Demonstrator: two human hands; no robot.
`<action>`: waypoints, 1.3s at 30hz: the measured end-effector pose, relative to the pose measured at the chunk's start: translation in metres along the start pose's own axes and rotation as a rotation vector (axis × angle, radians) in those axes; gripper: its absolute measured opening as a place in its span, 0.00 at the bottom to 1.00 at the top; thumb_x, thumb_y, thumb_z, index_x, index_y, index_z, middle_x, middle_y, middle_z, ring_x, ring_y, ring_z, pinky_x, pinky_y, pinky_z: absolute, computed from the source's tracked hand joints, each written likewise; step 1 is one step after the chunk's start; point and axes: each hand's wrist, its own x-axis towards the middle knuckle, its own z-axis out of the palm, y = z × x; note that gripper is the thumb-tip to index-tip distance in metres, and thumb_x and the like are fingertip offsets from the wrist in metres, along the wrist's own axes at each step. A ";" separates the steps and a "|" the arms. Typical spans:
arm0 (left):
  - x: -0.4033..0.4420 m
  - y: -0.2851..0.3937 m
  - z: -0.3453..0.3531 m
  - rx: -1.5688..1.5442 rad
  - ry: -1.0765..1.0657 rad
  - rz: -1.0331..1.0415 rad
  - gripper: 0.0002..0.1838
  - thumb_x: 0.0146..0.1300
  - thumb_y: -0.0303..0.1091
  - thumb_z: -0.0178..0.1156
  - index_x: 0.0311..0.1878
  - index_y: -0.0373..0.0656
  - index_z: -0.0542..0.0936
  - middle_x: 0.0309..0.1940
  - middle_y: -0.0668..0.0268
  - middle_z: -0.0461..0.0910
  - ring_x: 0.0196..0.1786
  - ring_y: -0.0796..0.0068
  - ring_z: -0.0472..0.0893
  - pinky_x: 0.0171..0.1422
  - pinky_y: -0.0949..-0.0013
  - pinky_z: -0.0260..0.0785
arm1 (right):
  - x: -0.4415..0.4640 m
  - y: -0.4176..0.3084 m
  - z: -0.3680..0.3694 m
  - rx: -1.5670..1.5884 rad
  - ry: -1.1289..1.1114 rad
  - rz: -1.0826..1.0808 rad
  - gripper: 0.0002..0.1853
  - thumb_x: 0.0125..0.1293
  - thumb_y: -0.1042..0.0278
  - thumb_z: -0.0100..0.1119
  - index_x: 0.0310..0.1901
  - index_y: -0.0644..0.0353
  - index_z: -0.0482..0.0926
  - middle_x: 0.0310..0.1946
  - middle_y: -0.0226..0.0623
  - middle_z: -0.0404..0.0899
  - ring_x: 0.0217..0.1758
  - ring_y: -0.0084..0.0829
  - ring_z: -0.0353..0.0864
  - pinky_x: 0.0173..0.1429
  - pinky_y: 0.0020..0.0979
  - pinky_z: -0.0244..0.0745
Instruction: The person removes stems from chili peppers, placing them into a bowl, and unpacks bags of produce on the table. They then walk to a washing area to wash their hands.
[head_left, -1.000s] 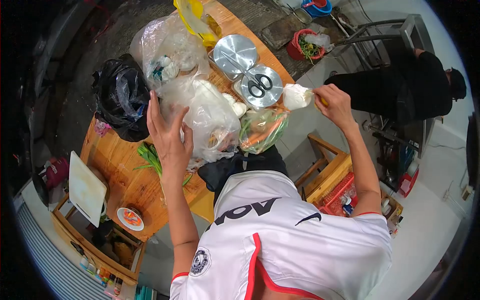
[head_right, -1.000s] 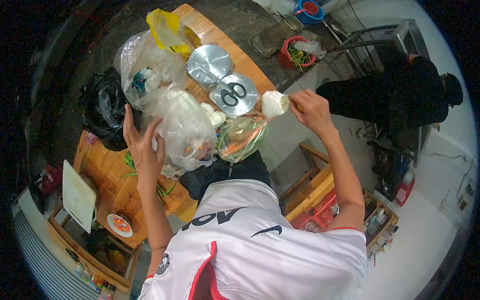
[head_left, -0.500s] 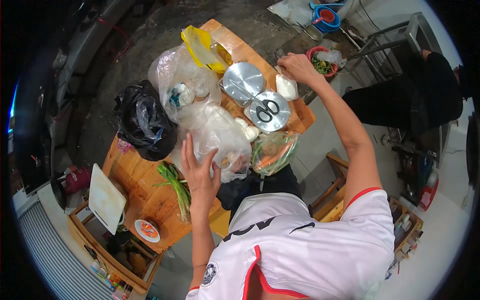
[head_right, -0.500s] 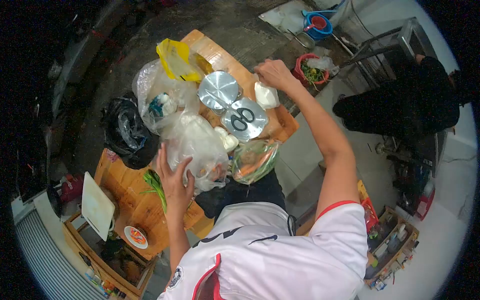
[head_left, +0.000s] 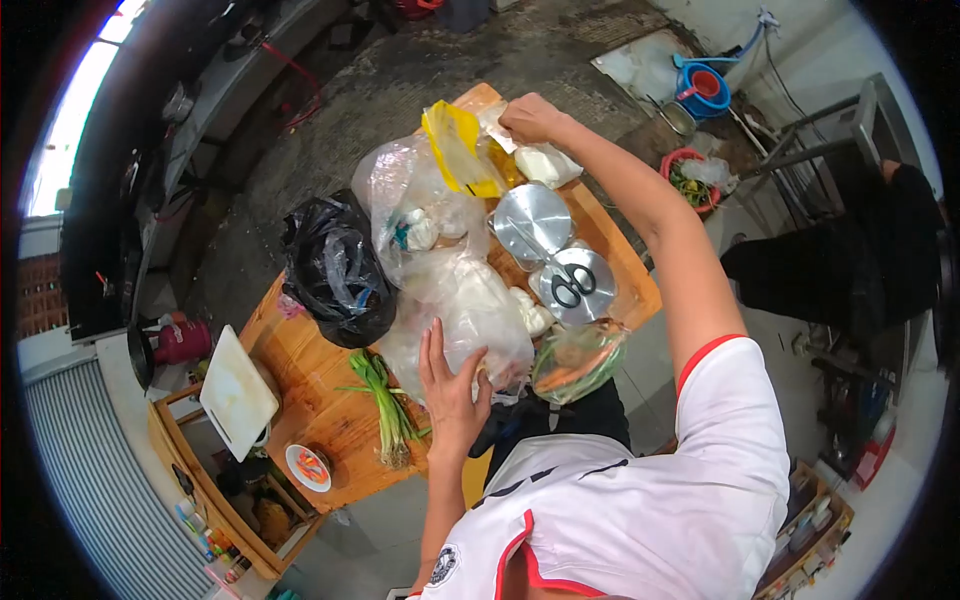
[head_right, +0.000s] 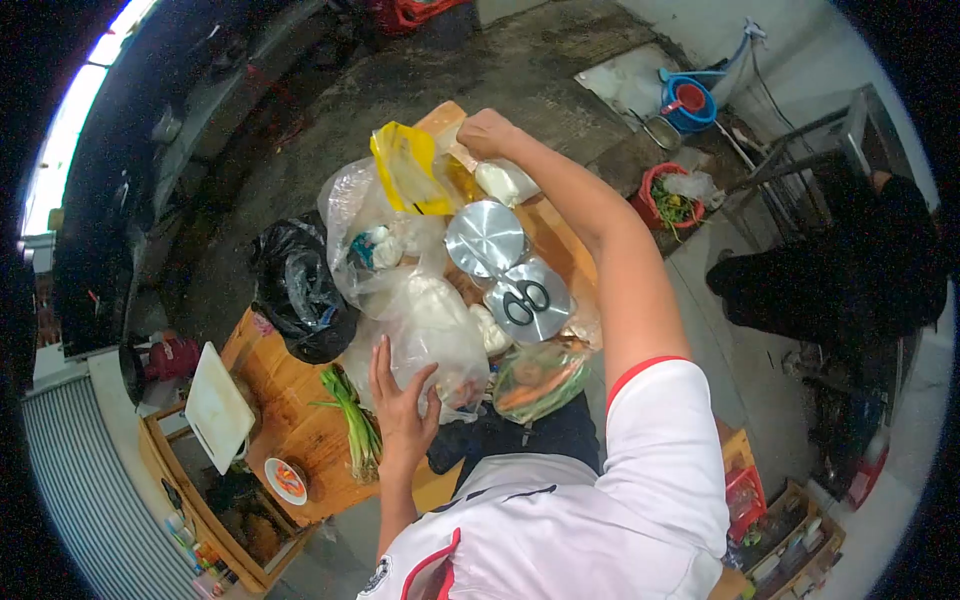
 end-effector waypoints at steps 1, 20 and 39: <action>0.000 0.001 0.001 0.002 0.005 -0.009 0.18 0.53 0.24 0.61 0.49 0.47 0.82 0.74 0.46 0.51 0.76 0.41 0.50 0.76 0.49 0.48 | 0.007 0.005 -0.002 -0.017 -0.026 0.011 0.08 0.52 0.65 0.57 0.27 0.59 0.83 0.27 0.45 0.83 0.32 0.47 0.84 0.34 0.44 0.77; 0.013 0.006 0.017 -0.050 0.097 -0.150 0.19 0.50 0.23 0.63 0.48 0.48 0.82 0.74 0.48 0.53 0.75 0.43 0.52 0.76 0.49 0.49 | 0.069 -0.003 0.043 0.385 0.295 0.155 0.23 0.60 0.57 0.64 0.55 0.57 0.77 0.49 0.47 0.81 0.56 0.46 0.78 0.57 0.42 0.74; 0.126 -0.091 -0.023 0.263 0.319 -0.017 0.29 0.49 0.20 0.60 0.59 0.40 0.75 0.68 0.58 0.63 0.52 0.59 0.75 0.53 0.60 0.69 | 0.055 -0.240 -0.031 0.245 -0.209 0.035 0.09 0.59 0.69 0.56 0.38 0.59 0.85 0.41 0.47 0.85 0.47 0.42 0.86 0.49 0.41 0.80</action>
